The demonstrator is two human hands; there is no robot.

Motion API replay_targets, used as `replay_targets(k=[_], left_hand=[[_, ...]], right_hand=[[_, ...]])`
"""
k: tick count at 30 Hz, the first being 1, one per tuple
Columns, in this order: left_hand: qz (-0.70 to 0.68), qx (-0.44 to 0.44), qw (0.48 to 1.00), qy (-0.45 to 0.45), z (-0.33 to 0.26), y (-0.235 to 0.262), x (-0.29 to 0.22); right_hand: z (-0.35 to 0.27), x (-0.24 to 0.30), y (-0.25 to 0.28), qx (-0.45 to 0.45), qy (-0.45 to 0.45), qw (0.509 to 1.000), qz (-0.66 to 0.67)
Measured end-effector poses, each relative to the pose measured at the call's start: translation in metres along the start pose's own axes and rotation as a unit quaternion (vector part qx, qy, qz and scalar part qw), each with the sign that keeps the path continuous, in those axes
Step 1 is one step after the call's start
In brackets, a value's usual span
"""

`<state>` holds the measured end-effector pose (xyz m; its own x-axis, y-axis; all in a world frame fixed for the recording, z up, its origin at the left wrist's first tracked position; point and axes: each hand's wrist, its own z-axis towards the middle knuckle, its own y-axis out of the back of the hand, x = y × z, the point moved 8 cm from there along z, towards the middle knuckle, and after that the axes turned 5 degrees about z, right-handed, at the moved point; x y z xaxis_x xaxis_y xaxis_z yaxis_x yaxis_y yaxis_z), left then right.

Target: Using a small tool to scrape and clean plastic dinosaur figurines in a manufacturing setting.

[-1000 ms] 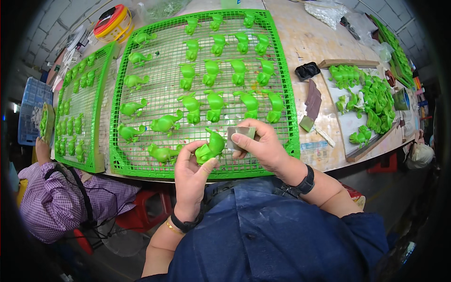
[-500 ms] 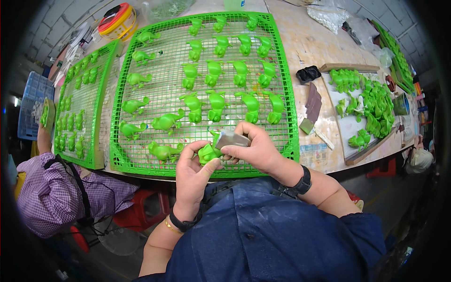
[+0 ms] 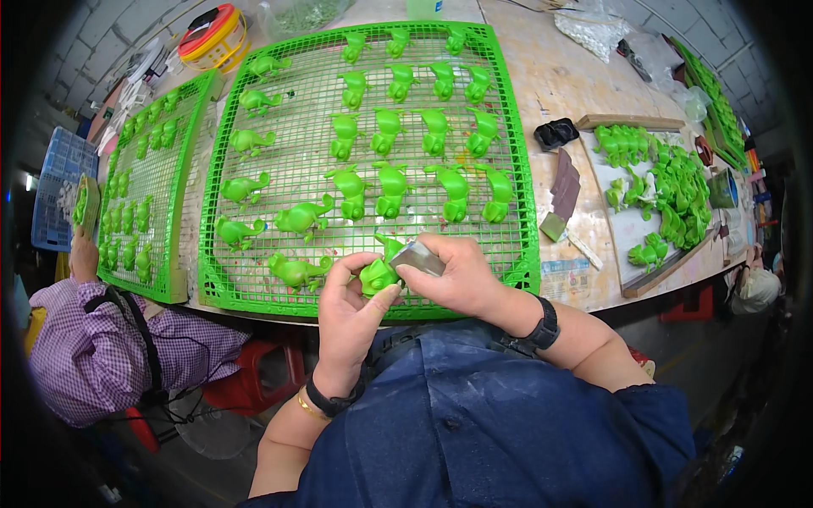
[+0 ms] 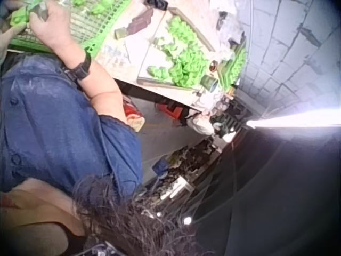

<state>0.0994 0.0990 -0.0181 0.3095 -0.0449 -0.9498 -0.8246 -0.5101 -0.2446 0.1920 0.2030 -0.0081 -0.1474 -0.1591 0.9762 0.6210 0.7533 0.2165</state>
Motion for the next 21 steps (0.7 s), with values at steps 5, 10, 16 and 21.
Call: replay_targets(k=[5, 10, 16, 21], left_hand=[[0.006, 0.005, 1.000, -0.001, 0.0008, 0.0011, 0.0023], [0.012, 0.004, 1.000, -0.008, 0.0014, 0.0006, 0.0027], [0.011, -0.001, 1.000, 0.002, 0.0007, 0.0009, 0.0026], [0.013, -0.009, 1.000, -0.002, 0.0017, 0.0015, 0.0022]], right_hand=[[-0.0024, 0.0071, -0.0020, 0.008, 0.035, 0.999, 0.005], [-0.0025, 0.0067, -0.0032, 0.006, 0.040, 0.999, -0.007], [-0.0013, 0.0092, 0.0000, -0.013, 0.054, 0.998, -0.019], [-0.0005, 0.0073, -0.0012, -0.009, 0.057, 0.998, -0.015]])
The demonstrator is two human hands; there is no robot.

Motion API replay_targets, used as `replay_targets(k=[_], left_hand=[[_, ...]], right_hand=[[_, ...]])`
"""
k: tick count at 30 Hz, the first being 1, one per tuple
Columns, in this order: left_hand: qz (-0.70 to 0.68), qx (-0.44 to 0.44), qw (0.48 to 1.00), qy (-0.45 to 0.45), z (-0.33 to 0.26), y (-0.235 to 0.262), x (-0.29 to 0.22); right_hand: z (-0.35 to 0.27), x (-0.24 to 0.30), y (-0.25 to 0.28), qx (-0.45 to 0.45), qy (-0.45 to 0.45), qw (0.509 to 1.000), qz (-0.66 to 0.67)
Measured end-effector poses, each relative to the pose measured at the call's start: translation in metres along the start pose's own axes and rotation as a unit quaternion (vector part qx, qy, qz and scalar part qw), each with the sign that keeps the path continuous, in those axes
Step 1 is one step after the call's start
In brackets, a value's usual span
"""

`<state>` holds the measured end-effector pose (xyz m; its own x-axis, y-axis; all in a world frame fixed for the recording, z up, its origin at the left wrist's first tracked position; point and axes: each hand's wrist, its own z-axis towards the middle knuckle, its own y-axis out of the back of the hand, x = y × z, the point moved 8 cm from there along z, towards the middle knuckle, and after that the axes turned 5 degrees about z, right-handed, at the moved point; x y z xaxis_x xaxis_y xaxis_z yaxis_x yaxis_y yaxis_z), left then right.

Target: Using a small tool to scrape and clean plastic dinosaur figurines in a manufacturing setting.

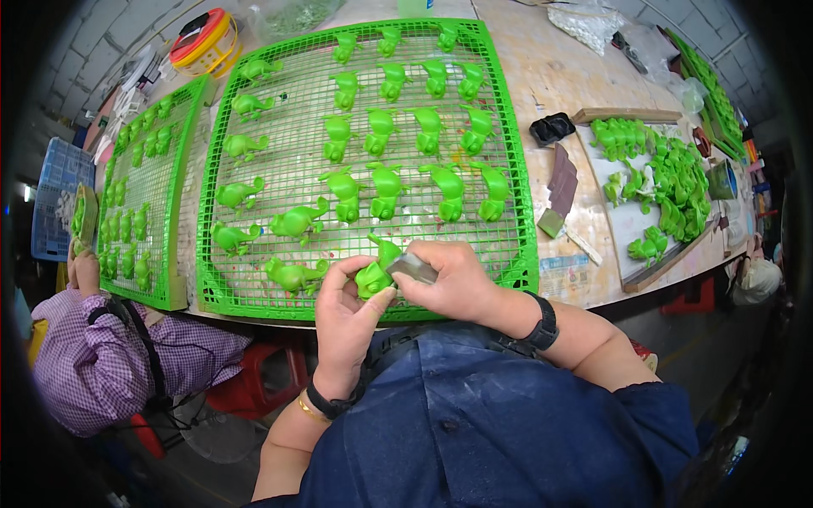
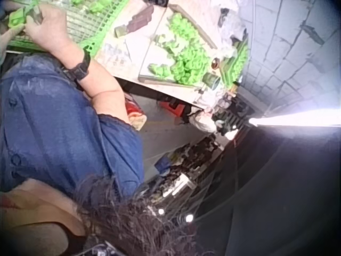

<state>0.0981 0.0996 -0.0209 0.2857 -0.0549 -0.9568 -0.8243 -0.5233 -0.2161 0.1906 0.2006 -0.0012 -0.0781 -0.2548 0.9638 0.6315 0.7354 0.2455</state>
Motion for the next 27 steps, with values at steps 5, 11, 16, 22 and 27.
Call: replay_targets(k=[5, 11, 16, 22, 27], left_hand=[[0.008, 0.005, 1.000, -0.007, 0.001, -0.002, 0.000], [0.009, -0.002, 1.000, -0.008, 0.001, -0.003, 0.000], [0.011, 0.002, 1.000, -0.004, 0.000, -0.002, 0.003], [0.020, 0.001, 1.000, -0.008, 0.001, -0.003, 0.001], [0.016, 0.009, 1.000, -0.001, 0.000, -0.003, 0.001]], right_hand=[[-0.001, 0.003, 0.000, 0.006, 0.019, 1.000, 0.002], [0.001, 0.002, 0.006, -0.043, 0.015, 0.999, -0.020], [0.000, 0.000, 0.004, -0.028, 0.008, 0.999, -0.020], [-0.002, 0.010, 0.000, -0.009, 0.084, 0.995, -0.043], [-0.003, 0.006, 0.006, -0.050, 0.069, 0.995, -0.057]])
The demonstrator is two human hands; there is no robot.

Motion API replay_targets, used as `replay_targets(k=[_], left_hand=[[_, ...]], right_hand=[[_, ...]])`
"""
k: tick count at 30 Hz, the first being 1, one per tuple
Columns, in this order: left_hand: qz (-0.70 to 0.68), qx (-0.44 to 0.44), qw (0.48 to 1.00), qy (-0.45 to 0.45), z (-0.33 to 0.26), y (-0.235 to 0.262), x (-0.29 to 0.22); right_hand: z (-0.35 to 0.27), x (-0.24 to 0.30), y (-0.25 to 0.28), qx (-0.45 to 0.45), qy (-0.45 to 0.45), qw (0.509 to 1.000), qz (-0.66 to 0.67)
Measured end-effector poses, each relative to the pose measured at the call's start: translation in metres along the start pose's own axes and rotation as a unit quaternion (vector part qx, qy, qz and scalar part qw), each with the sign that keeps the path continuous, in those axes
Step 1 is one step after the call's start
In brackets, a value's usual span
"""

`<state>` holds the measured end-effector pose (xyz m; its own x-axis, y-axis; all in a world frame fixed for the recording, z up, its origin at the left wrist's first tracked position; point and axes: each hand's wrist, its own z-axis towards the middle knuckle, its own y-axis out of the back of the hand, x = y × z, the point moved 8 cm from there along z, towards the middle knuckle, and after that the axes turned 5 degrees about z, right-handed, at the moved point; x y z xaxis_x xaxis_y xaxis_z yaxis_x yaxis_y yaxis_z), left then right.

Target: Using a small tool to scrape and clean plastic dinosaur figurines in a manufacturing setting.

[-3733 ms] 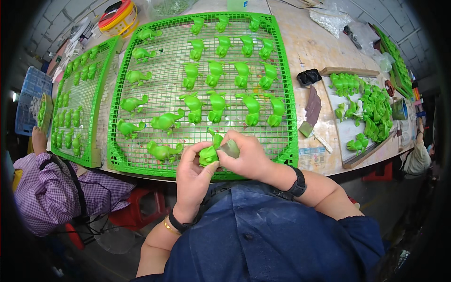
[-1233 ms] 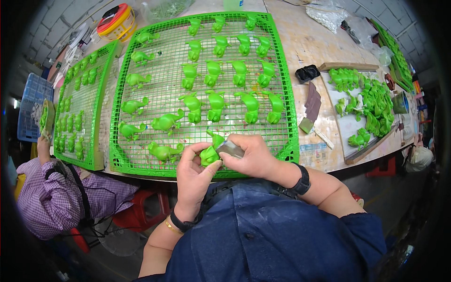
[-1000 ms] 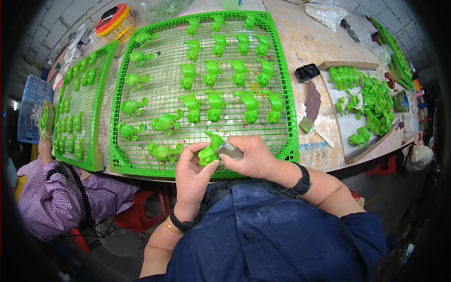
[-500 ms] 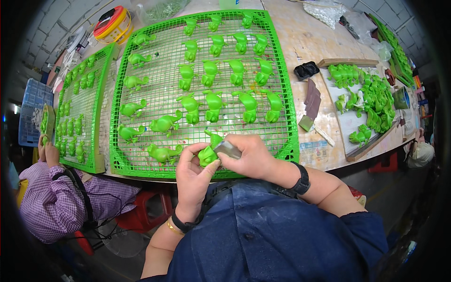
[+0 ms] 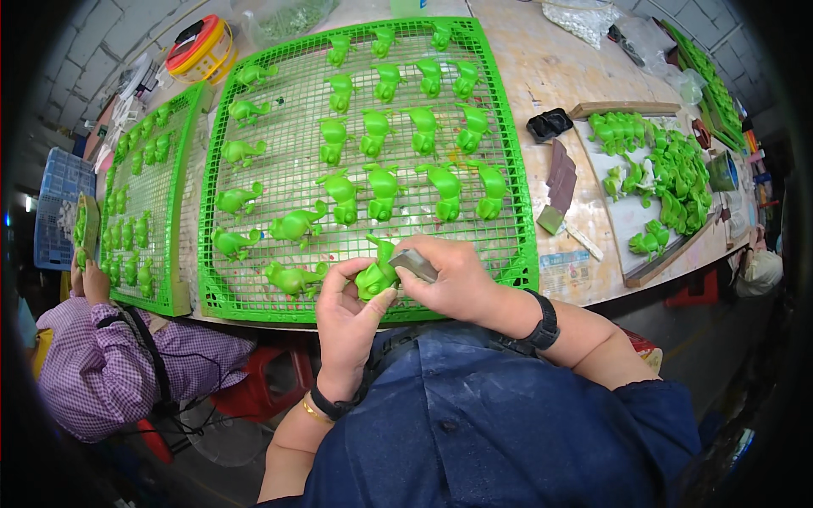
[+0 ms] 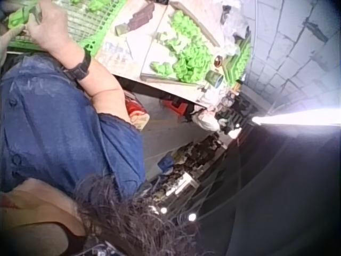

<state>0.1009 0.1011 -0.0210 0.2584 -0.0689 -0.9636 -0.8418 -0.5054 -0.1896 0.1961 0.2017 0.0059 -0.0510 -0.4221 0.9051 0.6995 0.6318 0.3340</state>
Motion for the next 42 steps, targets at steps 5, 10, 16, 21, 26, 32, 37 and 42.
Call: replay_targets(k=[5, 10, 16, 21, 26, 32, 37, 42], left_hand=[[-0.022, -0.010, 1.000, -0.010, 0.000, 0.001, -0.002], [-0.024, -0.010, 1.000, -0.012, -0.001, 0.000, -0.004], [0.006, -0.006, 1.000, -0.022, -0.003, 0.000, -0.005], [0.009, 0.002, 1.000, -0.017, -0.003, 0.001, -0.003], [0.011, -0.009, 1.000, -0.026, -0.003, 0.002, -0.004], [0.011, -0.015, 1.000, -0.022, -0.003, 0.001, -0.005], [0.028, -0.018, 0.999, -0.028, -0.003, 0.001, -0.005], [0.042, -0.020, 0.999, -0.028, -0.003, 0.001, -0.004]], right_hand=[[-0.001, 0.006, 0.002, 0.010, 0.023, 1.000, -0.001], [-0.002, 0.010, 0.001, 0.025, 0.043, 0.999, -0.013], [-0.001, 0.023, -0.001, 0.037, 0.098, 0.994, -0.020], [-0.002, 0.022, -0.004, 0.045, 0.098, 0.994, -0.033], [-0.001, 0.023, -0.005, 0.021, 0.100, 0.994, -0.045], [-0.001, 0.018, -0.009, 0.028, 0.093, 0.993, -0.065], [-0.002, 0.020, -0.009, 0.050, 0.082, 0.994, -0.045], [0.000, 0.017, -0.009, 0.030, 0.062, 0.996, -0.055]])
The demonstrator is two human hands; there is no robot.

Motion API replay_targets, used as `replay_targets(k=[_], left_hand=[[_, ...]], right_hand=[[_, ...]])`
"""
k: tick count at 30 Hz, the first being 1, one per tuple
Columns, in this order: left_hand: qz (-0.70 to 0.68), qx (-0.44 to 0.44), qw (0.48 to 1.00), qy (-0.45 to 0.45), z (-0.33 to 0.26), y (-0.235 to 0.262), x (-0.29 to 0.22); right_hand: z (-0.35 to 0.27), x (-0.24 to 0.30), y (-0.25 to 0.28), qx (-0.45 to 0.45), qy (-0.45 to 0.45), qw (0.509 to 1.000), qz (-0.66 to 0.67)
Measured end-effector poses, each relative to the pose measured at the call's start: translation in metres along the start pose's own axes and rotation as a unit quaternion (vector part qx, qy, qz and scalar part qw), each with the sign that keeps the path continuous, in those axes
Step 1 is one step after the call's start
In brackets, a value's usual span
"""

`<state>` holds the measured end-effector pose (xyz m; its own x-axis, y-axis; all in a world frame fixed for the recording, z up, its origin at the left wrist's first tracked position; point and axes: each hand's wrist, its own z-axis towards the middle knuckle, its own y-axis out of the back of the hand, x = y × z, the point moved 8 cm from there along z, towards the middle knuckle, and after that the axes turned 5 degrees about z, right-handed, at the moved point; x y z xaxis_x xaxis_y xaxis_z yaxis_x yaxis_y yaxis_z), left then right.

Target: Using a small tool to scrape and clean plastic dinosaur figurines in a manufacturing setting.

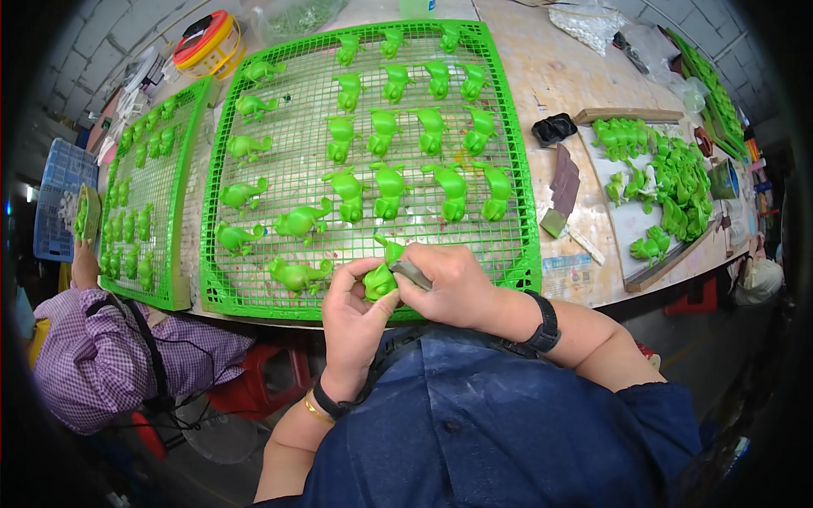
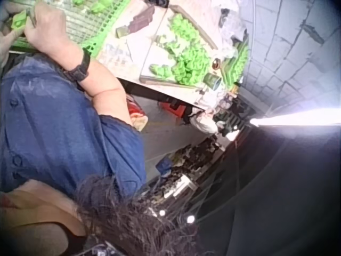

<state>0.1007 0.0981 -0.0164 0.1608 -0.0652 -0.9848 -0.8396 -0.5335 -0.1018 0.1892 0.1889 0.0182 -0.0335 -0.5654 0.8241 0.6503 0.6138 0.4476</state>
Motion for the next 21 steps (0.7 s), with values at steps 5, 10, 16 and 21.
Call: replay_targets(k=[5, 10, 16, 21], left_hand=[[-0.018, -0.001, 1.000, 0.009, 0.000, 0.001, 0.001], [-0.042, 0.003, 0.999, 0.011, 0.000, 0.002, 0.003], [-0.061, 0.003, 0.998, 0.015, 0.000, 0.003, 0.003], [-0.063, 0.000, 0.998, 0.010, 0.000, 0.004, 0.005]], right_hand=[[-0.002, -0.001, -0.001, 0.016, 0.000, 1.000, 0.012], [-0.003, -0.008, 0.004, -0.036, -0.057, 0.997, 0.040], [-0.007, -0.019, 0.010, -0.029, -0.113, 0.989, 0.086], [-0.004, -0.016, 0.002, 0.004, -0.105, 0.988, 0.110]])
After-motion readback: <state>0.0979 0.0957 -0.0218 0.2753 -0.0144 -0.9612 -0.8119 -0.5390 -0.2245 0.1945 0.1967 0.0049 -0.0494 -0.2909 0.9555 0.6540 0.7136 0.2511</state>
